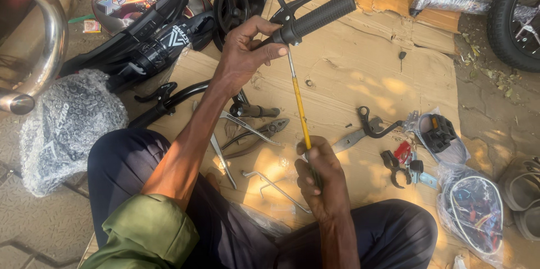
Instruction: The person sits on the ground on cardboard and assembles a bicycle handlebar. They slide a grip onto the bar, attach brake levers and a stem clamp, then use a screwdriver and hex keys to tighten the components, repositioning the bar repeatedly while working on each side.
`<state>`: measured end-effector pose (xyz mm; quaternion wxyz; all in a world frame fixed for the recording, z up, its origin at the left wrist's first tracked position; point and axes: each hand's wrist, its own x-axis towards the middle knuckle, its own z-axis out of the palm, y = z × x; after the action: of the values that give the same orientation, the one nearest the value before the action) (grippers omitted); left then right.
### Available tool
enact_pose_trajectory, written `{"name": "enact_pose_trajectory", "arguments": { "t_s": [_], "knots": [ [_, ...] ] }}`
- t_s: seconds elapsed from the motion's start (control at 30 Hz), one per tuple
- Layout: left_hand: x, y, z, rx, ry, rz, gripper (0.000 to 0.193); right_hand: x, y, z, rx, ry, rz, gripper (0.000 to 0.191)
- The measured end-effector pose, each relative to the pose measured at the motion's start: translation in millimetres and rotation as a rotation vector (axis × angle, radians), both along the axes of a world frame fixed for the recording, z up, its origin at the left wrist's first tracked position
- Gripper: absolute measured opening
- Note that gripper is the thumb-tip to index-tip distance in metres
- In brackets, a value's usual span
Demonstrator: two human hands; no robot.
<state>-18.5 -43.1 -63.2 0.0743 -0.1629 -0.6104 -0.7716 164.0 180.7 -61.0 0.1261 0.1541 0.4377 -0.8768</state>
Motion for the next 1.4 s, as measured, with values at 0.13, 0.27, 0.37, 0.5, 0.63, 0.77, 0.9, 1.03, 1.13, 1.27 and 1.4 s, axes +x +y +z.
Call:
{"name": "enact_pose_trajectory", "arguments": {
  "t_s": [0.13,0.27,0.37,0.5,0.63,0.77,0.9,1.03,1.13,1.27,1.4],
  "knots": [
    [1,0,0,-0.037,-0.021,0.024,0.025,8,-13,-7,0.754,0.438,-0.109,0.031],
    [1,0,1,-0.015,-0.017,0.011,0.026,3,-11,-10,0.629,0.168,-0.07,0.037],
    [1,0,3,-0.014,0.001,0.021,0.026,-8,3,-8,-0.404,-0.02,0.169,0.033],
    [0,1,3,-0.012,-0.001,0.031,0.026,-11,9,-12,-0.113,0.099,0.062,0.027],
    [1,1,1,0.013,-0.026,0.022,0.025,-3,0,-27,0.782,0.514,-0.117,0.028],
    [-1,0,0,0.043,-0.007,0.008,0.024,-7,4,-36,0.985,0.423,-0.146,0.03],
    [0,0,2,0.032,-0.02,0.003,0.024,-21,18,-37,-0.626,-0.122,0.204,0.034],
    [0,1,2,0.005,-0.01,0.03,0.028,-21,13,-34,-0.672,-0.102,0.214,0.035],
    [-2,1,1,-0.055,0.089,0.079,0.03,-17,8,-30,-0.026,0.062,0.066,0.039],
    [-1,1,-2,-0.048,0.093,0.085,0.027,-4,3,-33,0.455,0.191,-0.002,0.037],
    [2,0,-1,-0.002,0.051,0.07,0.029,-11,5,-41,0.153,0.217,0.117,0.035]
  ]
}}
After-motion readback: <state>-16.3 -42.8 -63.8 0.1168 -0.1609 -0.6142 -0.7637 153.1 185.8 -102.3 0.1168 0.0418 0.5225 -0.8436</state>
